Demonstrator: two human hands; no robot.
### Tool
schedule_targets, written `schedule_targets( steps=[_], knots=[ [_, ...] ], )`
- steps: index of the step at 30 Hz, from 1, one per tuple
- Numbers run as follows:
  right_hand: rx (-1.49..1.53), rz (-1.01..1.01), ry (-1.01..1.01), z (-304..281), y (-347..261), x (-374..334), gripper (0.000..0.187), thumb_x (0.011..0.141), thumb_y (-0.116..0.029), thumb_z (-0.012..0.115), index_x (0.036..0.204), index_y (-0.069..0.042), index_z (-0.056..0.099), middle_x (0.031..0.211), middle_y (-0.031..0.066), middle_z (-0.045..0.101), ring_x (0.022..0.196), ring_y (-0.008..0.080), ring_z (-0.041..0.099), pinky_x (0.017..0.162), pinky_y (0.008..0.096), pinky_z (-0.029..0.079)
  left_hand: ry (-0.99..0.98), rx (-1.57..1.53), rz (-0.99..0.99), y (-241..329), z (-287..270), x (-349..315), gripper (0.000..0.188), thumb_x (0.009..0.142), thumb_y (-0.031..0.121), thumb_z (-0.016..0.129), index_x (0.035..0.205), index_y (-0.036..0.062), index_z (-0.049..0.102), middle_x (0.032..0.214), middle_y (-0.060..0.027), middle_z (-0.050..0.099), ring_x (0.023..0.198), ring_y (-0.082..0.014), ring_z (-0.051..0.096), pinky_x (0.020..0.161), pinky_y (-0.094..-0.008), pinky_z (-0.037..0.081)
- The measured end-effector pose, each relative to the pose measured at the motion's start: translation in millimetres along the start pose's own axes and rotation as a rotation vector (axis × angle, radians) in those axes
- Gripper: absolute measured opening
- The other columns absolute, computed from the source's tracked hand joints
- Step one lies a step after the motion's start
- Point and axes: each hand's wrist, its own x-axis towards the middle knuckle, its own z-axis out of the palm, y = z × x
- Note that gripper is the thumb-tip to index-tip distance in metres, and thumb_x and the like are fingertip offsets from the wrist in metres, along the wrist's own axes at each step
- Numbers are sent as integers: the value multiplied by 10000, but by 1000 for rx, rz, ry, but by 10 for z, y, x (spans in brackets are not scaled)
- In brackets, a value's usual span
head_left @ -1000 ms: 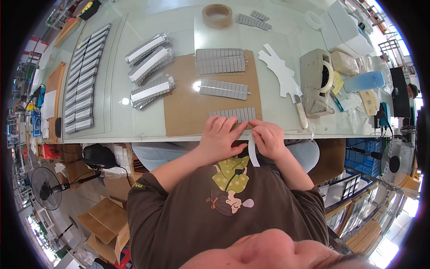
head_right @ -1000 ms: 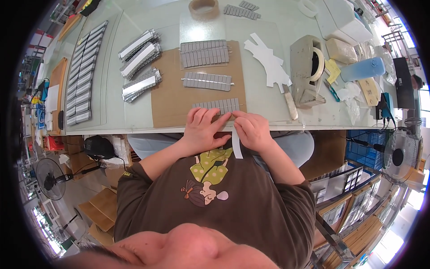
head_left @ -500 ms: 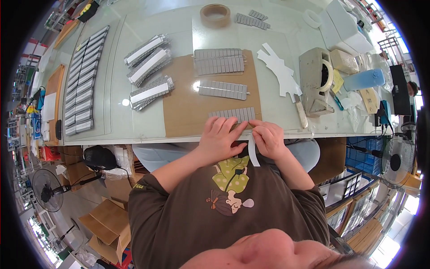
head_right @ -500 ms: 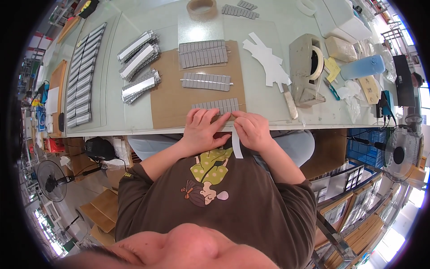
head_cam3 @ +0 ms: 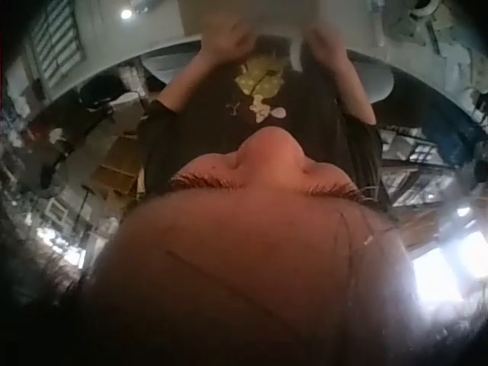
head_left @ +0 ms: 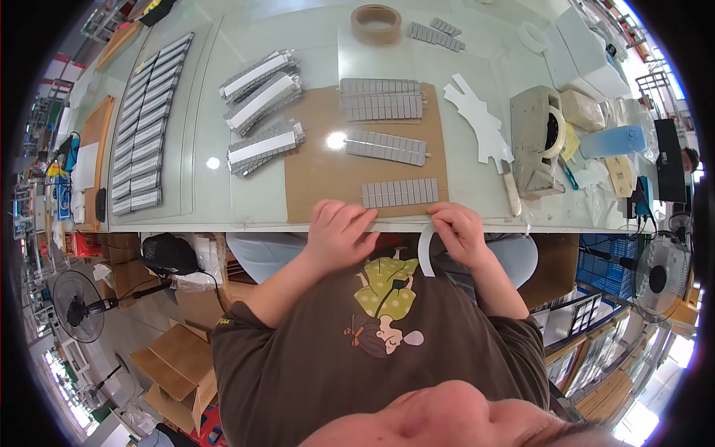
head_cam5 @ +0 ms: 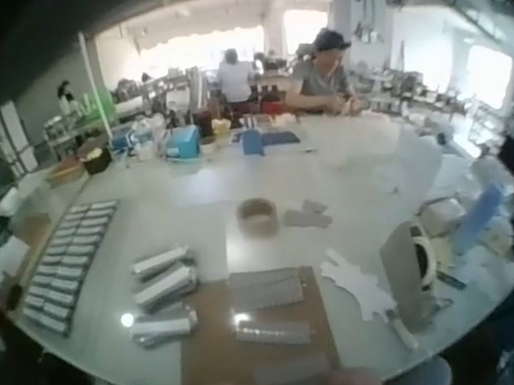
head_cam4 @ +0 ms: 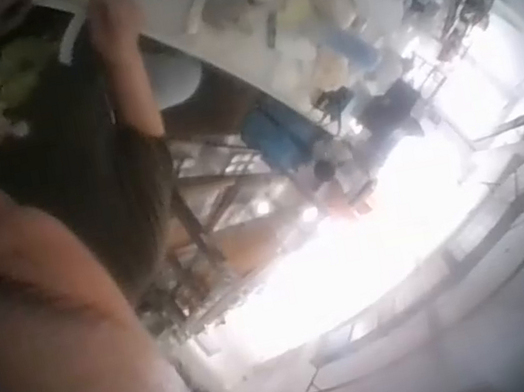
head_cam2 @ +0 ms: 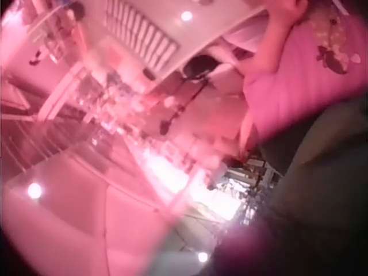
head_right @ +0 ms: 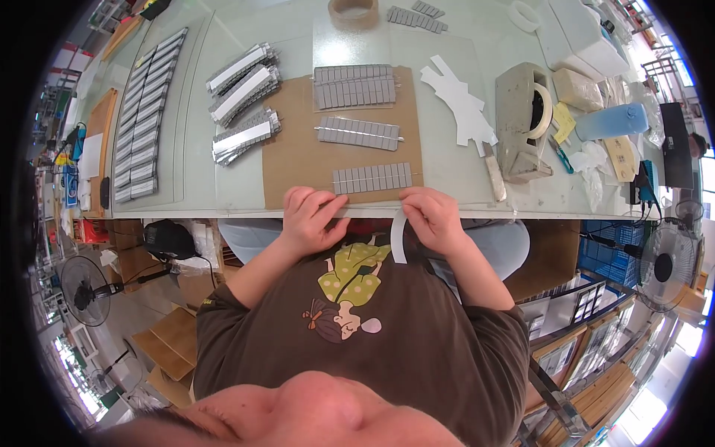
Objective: The recorder applies white adhesive strips to small metal components at a workbench in a factory setting.
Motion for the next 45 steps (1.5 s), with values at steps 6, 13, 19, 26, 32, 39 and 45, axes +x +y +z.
schedule_targets(
  steps=[6,13,19,26,32,39,45],
  knots=[
    [-190,-155,30,161,-59,98,141,831,-5,719,947,-21,640,1060,159,745,818,338,735,692,398,593,-70,-49,11,201,109,179,455,759,344,805,1163,148,726,1135,-17,597,1067,-238,538,985,-453,419],
    [-215,-178,7,185,-87,147,145,813,-21,728,924,-39,638,1077,145,744,760,309,714,636,388,568,-86,-21,13,263,199,253,493,800,411,774,1214,150,713,1177,-21,575,1095,-228,507,1009,-445,399],
    [-235,-209,0,191,-79,154,146,811,-41,736,918,-44,637,1095,134,745,746,296,705,628,382,559,-88,-3,12,264,217,251,495,807,423,768,1216,150,712,1167,-16,571,1099,-225,503,1005,-442,402],
    [-233,-198,2,186,-64,140,141,804,-31,732,907,-40,637,1080,137,743,739,295,703,618,384,556,-96,-1,9,260,228,241,494,815,427,763,1226,156,712,1177,-16,572,1098,-220,504,1005,-442,401],
    [-235,-202,62,209,-32,128,138,796,-21,724,900,-34,634,1056,138,740,725,297,698,609,388,557,-131,32,19,274,215,259,569,811,441,763,1315,194,668,1226,-33,561,1132,-233,505,1046,-463,387],
    [-212,-174,42,209,-34,116,139,795,-21,724,903,-33,636,1038,143,741,736,305,707,624,391,568,-150,22,14,272,213,252,595,804,445,766,1331,192,655,1247,-44,552,1149,-246,498,1054,-472,385],
    [-201,-191,89,205,-15,84,136,793,-7,714,901,-24,633,1030,149,741,750,314,712,641,394,576,-143,33,29,257,207,236,572,793,456,780,1299,208,682,1222,-34,547,1147,-240,481,1053,-455,372]
  ],
)
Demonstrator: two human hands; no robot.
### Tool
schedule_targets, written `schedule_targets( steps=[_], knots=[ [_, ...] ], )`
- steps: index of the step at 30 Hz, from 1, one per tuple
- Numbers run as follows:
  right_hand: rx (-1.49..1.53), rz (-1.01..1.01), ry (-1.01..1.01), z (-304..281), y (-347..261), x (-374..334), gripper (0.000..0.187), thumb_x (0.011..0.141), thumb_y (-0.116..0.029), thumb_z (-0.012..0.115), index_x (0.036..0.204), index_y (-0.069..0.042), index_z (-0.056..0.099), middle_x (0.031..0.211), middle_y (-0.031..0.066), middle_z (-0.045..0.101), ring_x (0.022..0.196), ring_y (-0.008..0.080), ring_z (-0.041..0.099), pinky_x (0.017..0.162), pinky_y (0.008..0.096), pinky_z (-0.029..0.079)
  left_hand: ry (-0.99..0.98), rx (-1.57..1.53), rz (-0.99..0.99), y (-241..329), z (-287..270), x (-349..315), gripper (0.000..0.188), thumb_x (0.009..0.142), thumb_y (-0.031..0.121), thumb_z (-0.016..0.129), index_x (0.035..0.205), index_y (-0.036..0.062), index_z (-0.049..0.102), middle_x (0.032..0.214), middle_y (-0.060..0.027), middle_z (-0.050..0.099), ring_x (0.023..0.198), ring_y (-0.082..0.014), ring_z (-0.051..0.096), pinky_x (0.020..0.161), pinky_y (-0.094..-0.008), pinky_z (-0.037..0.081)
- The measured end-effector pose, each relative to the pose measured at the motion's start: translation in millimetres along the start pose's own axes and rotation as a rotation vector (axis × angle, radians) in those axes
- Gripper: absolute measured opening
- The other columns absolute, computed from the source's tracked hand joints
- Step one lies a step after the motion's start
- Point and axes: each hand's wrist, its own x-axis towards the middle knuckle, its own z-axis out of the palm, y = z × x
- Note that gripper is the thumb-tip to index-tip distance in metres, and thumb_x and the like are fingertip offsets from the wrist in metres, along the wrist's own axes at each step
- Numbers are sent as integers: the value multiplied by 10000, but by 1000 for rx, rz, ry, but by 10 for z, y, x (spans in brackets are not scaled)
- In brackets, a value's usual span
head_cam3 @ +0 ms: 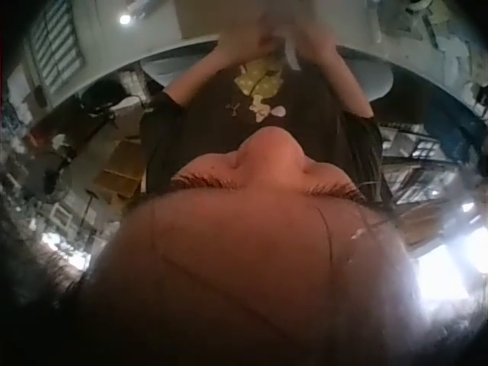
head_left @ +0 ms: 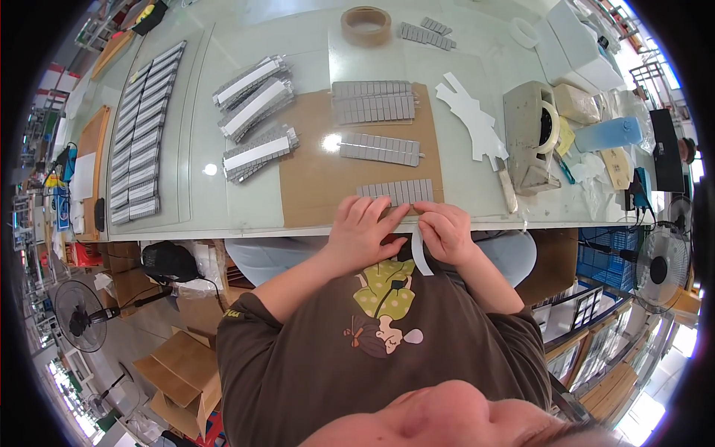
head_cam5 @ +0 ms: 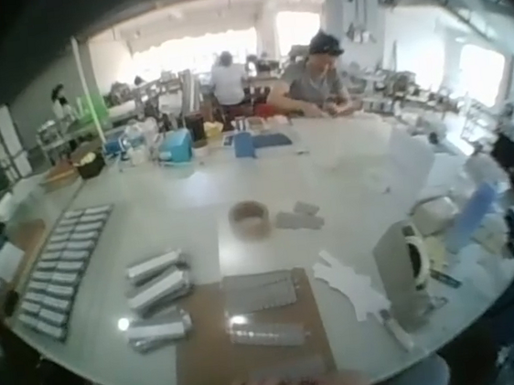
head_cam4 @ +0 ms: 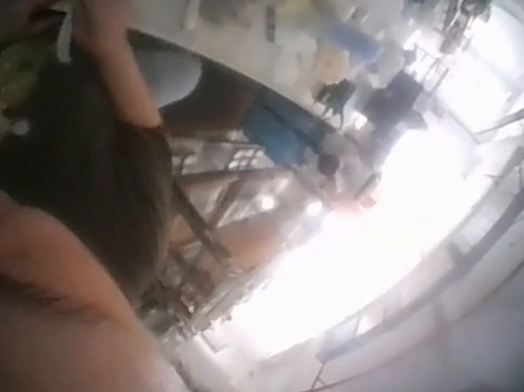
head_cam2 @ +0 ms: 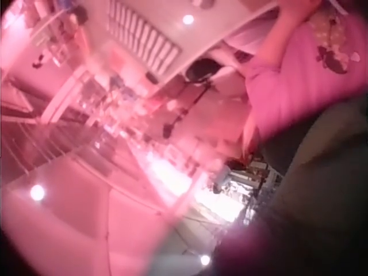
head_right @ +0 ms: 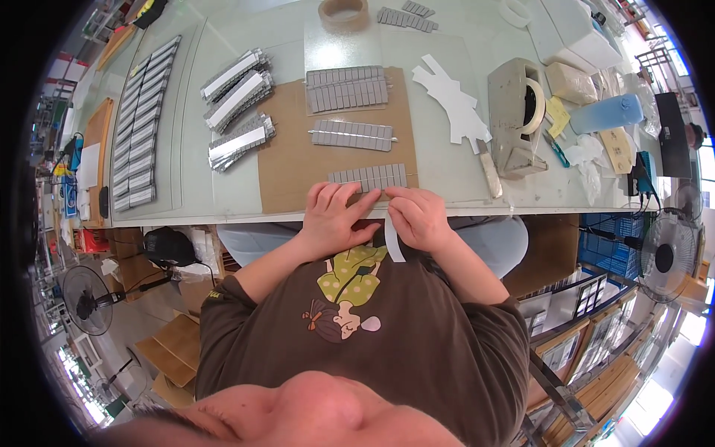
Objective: The recorder applies white adhesive strips to small metal components at a workbench in a factory setting.
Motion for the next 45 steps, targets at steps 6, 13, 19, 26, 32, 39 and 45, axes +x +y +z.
schedule_targets(
  steps=[6,13,19,26,32,39,45],
  knots=[
    [-34,-10,-21,-11,-27,26,141,790,-12,716,903,-24,631,1035,151,741,744,313,709,637,389,572,10,-3,3,2,-6,9,559,800,459,776,1289,204,689,1208,-33,547,1138,-238,482,1044,-446,375],
    [-36,4,-32,-4,-23,18,137,792,-18,716,901,-26,634,1038,151,741,730,309,703,627,390,565,5,-17,0,4,2,2,569,810,446,764,1309,188,674,1209,-42,560,1125,-239,508,1029,-453,395],
    [-35,2,-30,-4,-24,21,138,793,-15,714,907,-26,636,1045,152,741,732,308,703,626,391,565,6,-14,-1,0,4,3,559,812,453,762,1300,194,678,1201,-39,561,1119,-239,510,1027,-457,397],
    [112,99,-28,-117,-48,-101,116,837,6,716,926,-24,649,957,134,724,758,299,696,654,378,555,102,-135,30,-133,-104,-139,496,754,335,813,1206,159,713,1122,-28,589,1049,-242,543,964,-452,431],
    [251,270,-48,-265,-45,-171,126,924,42,688,1044,3,698,909,109,704,721,213,675,643,309,531,160,-82,41,-386,-203,-348,420,689,233,827,1087,149,725,1017,11,616,946,-233,578,896,-422,460],
    [838,644,110,-182,-13,-40,188,984,89,597,1148,32,669,917,87,675,727,166,676,632,296,576,149,-4,42,-325,-196,-254,403,717,280,812,1091,156,731,1077,12,640,984,-207,596,920,-403,467],
    [1103,990,322,-70,-26,245,123,964,30,661,1087,31,655,869,85,687,698,156,698,624,294,605,135,35,17,-329,-175,-285,425,741,341,799,1096,111,751,1109,-16,653,1010,-242,593,940,-423,459]
  ],
)
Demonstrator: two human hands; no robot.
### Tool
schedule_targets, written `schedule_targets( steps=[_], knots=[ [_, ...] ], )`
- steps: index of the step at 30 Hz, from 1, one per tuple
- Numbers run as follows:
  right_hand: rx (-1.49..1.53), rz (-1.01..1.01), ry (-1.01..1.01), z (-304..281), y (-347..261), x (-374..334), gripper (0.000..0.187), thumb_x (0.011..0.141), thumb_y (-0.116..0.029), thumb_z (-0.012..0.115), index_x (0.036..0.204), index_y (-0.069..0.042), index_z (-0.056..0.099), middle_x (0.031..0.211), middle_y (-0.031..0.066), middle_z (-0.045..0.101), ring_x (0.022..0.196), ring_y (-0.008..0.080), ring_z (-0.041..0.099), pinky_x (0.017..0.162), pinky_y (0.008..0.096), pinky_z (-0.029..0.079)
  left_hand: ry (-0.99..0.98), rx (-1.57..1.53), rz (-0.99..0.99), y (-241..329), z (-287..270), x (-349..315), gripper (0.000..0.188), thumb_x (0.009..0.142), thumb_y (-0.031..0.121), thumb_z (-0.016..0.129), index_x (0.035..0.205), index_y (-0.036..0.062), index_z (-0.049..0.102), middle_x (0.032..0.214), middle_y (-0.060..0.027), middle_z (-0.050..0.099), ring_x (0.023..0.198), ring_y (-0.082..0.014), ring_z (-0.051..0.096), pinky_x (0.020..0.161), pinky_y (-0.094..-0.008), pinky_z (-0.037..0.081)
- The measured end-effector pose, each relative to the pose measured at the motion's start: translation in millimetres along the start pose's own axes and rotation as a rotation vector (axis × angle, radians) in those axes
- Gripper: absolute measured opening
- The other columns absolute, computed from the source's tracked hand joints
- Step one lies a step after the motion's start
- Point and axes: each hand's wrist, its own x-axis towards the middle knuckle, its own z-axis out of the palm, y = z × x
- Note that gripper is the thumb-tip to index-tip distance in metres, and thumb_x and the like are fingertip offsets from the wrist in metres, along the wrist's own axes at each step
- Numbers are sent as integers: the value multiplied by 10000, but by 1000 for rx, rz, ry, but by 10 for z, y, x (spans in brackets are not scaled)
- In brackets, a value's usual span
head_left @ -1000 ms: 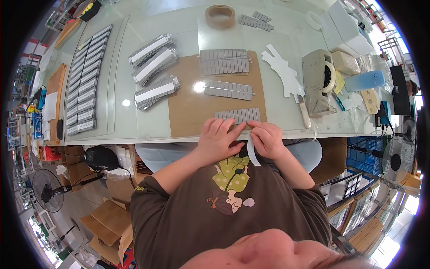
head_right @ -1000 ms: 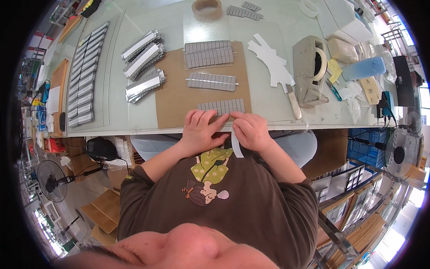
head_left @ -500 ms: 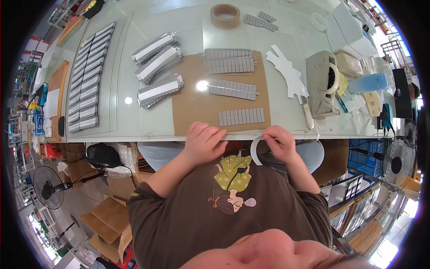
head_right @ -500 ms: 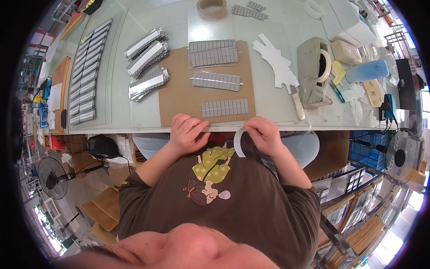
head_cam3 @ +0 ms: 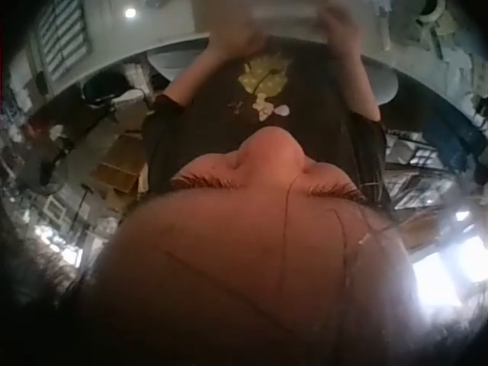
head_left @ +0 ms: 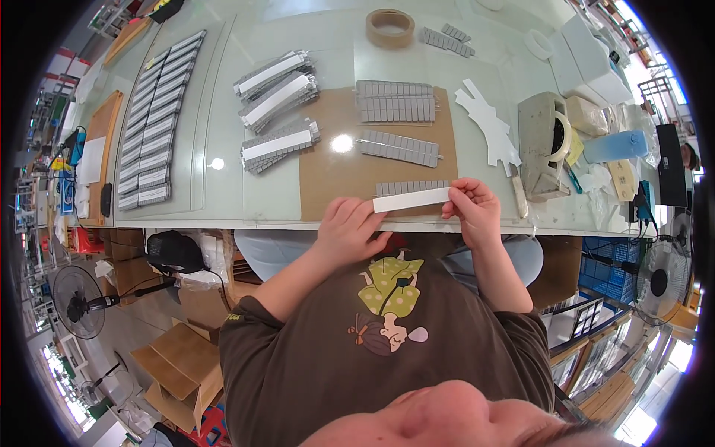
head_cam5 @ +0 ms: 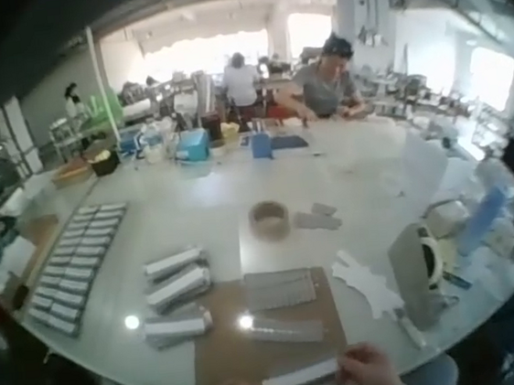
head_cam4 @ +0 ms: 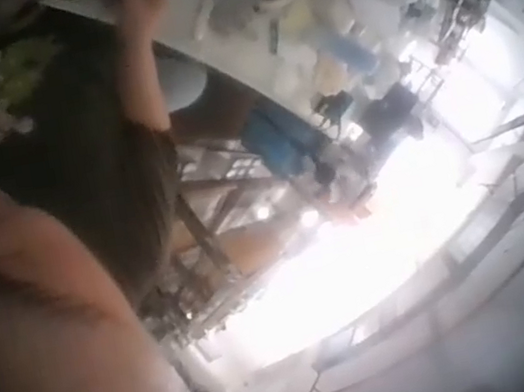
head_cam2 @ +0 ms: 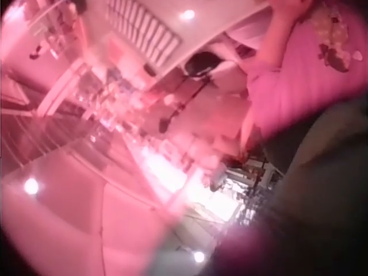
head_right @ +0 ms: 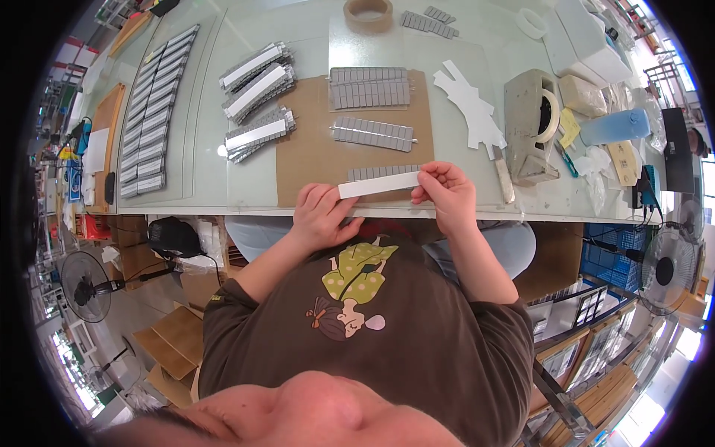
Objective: The recorder applies white adhesive strips to small metal components at a workbench in a factory setting.
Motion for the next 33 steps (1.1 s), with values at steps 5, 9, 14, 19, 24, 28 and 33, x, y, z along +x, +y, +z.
schedule_targets(
  steps=[5,9,14,19,24,28,33],
  knots=[
    [-273,-33,177,-12,45,52,132,965,-7,676,1087,38,656,857,77,688,689,134,690,609,274,599,12,1,9,8,-4,14,438,744,340,797,1116,114,749,1088,-17,644,1003,-244,593,939,-422,457],
    [-284,-10,177,-3,55,63,130,965,-9,675,1084,41,656,845,71,686,677,126,683,605,266,596,20,-2,9,7,-10,-4,447,742,338,799,1130,121,752,1088,-8,640,1015,-241,578,936,-418,456],
    [-336,-20,160,15,84,62,134,963,-18,685,1078,45,654,840,61,683,664,106,668,586,249,579,11,6,-12,15,3,-19,432,735,333,802,1114,131,762,1086,-4,637,1028,-241,566,929,-420,459],
    [-357,-21,172,20,117,88,123,949,-9,694,1065,27,671,826,50,682,654,102,664,579,245,573,12,-3,-27,10,8,-2,424,727,324,806,1103,132,766,1092,-4,640,1031,-244,565,921,-421,462],
    [-374,-21,174,26,113,92,122,946,-9,693,1062,23,673,827,46,683,651,97,661,570,240,567,8,-16,-33,12,-11,24,417,726,316,807,1097,130,764,1122,-3,657,1027,-246,572,917,-420,463],
    [-379,-26,177,15,131,91,119,946,-10,692,1060,23,675,827,47,685,649,97,661,564,237,562,6,-20,-32,17,-9,24,412,728,316,806,1093,132,764,1125,-2,660,1029,-244,574,917,-420,463],
    [-396,-17,170,31,114,82,116,968,-34,681,1057,37,661,829,49,681,661,90,658,570,238,564,10,-5,-29,17,-10,8,402,741,323,801,1096,137,764,1110,0,656,1033,-243,576,921,-424,461]
  ],
)
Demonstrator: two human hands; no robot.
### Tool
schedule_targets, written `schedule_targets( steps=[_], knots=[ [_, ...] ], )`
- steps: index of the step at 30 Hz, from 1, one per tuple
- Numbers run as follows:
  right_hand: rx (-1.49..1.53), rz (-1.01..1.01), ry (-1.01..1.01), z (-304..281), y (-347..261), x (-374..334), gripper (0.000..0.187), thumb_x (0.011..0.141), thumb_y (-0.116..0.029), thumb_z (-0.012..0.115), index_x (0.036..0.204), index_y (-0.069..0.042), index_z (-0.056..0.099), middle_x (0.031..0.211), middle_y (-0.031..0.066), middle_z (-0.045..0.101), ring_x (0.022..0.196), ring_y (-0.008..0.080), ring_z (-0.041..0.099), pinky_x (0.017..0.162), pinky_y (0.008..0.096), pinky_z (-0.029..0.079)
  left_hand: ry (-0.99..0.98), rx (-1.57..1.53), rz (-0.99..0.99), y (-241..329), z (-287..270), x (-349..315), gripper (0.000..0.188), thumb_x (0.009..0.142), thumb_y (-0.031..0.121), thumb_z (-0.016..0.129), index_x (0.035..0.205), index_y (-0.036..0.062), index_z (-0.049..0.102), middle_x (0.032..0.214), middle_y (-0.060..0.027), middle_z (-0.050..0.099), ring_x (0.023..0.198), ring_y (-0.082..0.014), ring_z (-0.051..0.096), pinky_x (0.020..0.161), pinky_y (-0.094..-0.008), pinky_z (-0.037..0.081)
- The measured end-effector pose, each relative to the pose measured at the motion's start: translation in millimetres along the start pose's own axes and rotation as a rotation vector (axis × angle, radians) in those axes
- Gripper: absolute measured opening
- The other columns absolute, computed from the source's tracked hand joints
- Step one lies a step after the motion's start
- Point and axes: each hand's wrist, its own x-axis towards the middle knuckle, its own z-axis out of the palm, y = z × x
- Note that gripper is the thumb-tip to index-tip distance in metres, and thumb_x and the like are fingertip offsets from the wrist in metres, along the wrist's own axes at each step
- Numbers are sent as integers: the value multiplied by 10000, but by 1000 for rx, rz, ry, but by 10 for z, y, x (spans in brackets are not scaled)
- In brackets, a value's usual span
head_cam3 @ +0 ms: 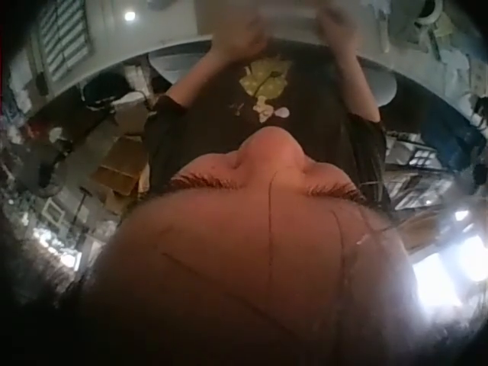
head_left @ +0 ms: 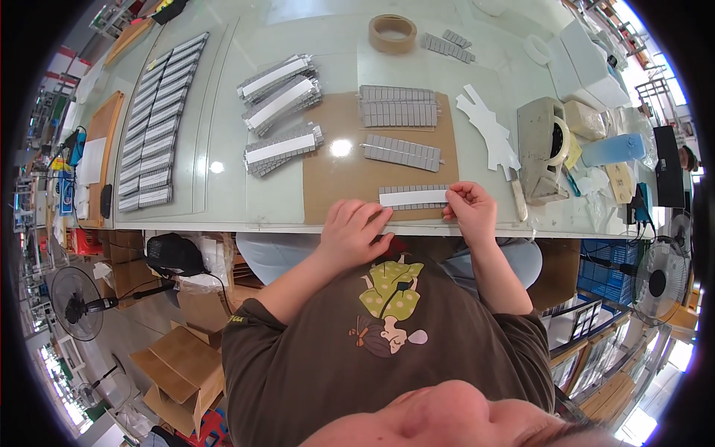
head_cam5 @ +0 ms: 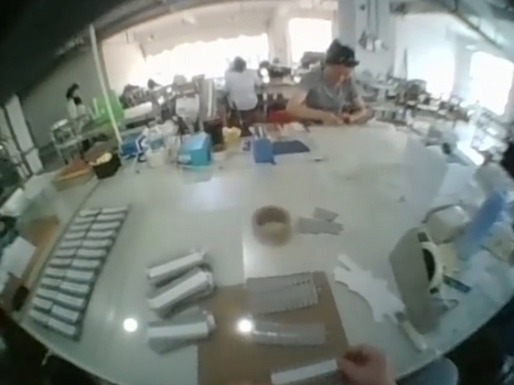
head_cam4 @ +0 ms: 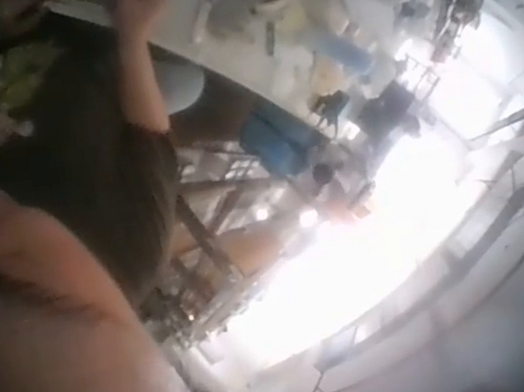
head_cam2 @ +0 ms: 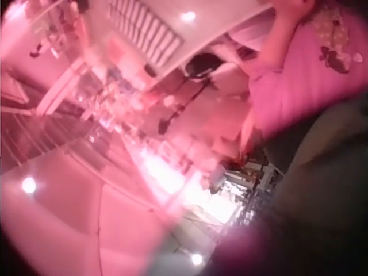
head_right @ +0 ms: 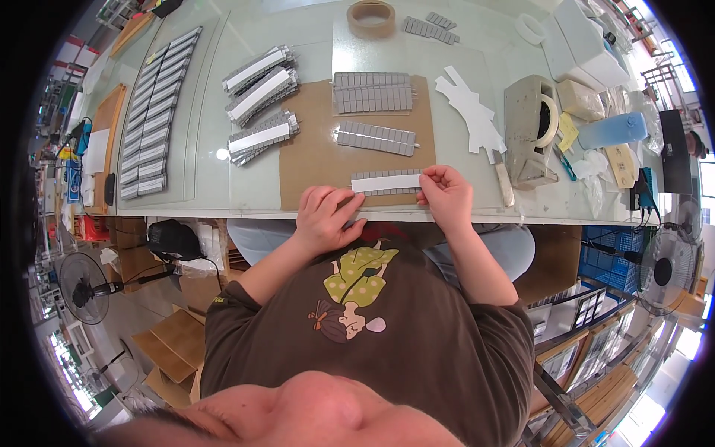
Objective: The recorder applies white adhesive strips to small metal components at a workbench in a factory setting.
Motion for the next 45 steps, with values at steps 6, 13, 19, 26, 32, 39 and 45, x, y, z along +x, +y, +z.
schedule_targets(
  steps=[6,13,19,26,32,39,45],
  knots=[
    [-3,-6,5,6,25,-2,116,968,-35,680,1059,36,662,833,52,684,654,91,659,568,240,563,4,-3,-1,-3,8,-8,401,747,323,799,1101,138,764,1096,-1,650,1041,-243,572,922,-425,462],
    [-15,-17,3,6,26,-1,111,970,-32,676,1060,33,662,835,53,683,654,93,658,569,244,561,2,-7,4,-5,2,2,404,744,316,798,1102,133,762,1104,-5,654,1038,-243,575,922,-426,466],
    [-28,-5,15,22,2,-10,114,970,-40,679,1057,32,661,834,52,681,658,93,657,569,246,560,6,-9,13,6,-2,27,405,743,317,797,1096,123,759,1149,-13,670,1049,-249,584,924,-427,468],
    [-10,17,-19,-28,-9,3,136,971,-39,673,1082,35,647,842,52,675,663,99,656,566,252,560,-28,-18,-14,11,-39,32,430,752,318,800,1132,129,729,1182,-4,653,1092,-222,580,961,-425,454],
    [25,-26,47,-161,29,-37,140,967,-26,670,1093,30,648,856,45,671,660,99,651,569,249,554,-20,-14,-15,23,-11,39,414,750,317,795,1116,136,726,1171,1,654,1094,-227,577,963,-426,453],
    [-166,-293,230,-538,103,-172,112,965,-12,658,1076,0,672,886,39,680,670,82,639,594,238,524,-11,11,-6,21,2,12,422,747,317,790,1129,149,725,1187,0,647,1091,-228,576,959,-424,452],
    [-999,-859,57,-475,-92,-237,388,840,-238,764,1208,-124,715,1385,146,574,1268,374,515,1099,534,384,19,57,19,14,11,-34,425,740,314,793,1130,157,730,1110,4,619,1035,-224,562,938,-425,453]
  ],
)
